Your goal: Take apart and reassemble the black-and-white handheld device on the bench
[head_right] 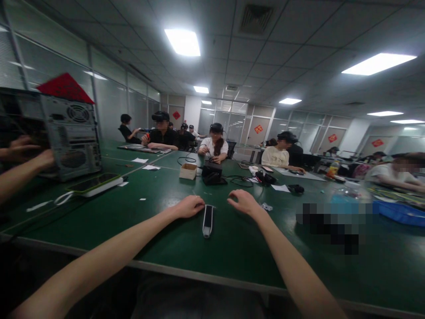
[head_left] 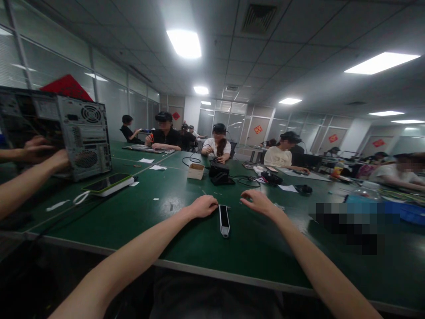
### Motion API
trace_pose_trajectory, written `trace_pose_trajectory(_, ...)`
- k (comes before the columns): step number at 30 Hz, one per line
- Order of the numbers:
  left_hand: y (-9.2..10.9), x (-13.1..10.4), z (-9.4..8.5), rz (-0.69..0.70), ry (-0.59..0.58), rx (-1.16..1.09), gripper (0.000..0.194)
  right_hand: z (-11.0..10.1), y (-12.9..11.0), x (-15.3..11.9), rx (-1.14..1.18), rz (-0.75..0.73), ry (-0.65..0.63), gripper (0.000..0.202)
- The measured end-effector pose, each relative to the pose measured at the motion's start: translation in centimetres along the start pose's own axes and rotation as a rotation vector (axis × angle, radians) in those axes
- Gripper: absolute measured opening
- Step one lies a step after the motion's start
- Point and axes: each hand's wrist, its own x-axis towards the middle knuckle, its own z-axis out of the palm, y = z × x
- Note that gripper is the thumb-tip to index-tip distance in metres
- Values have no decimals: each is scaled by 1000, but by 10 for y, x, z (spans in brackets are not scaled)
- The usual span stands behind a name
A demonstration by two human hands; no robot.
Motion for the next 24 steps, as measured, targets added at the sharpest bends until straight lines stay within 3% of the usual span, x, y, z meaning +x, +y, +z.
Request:
trace_pose_trajectory(5, 2, 0, -2, -5, 0, -13, 24, 0, 51, -11, -142, 203, -165, 24)
trace_pose_trajectory(8, -1, 0, 0, 4, 5, -14, 24, 2, 69, -16, -130, 294, -253, 22)
trace_pose_trajectory(24, -9, 3, 8, 25, 37, -7, 24, 9, 74, -16, -92, 274, -262, 28)
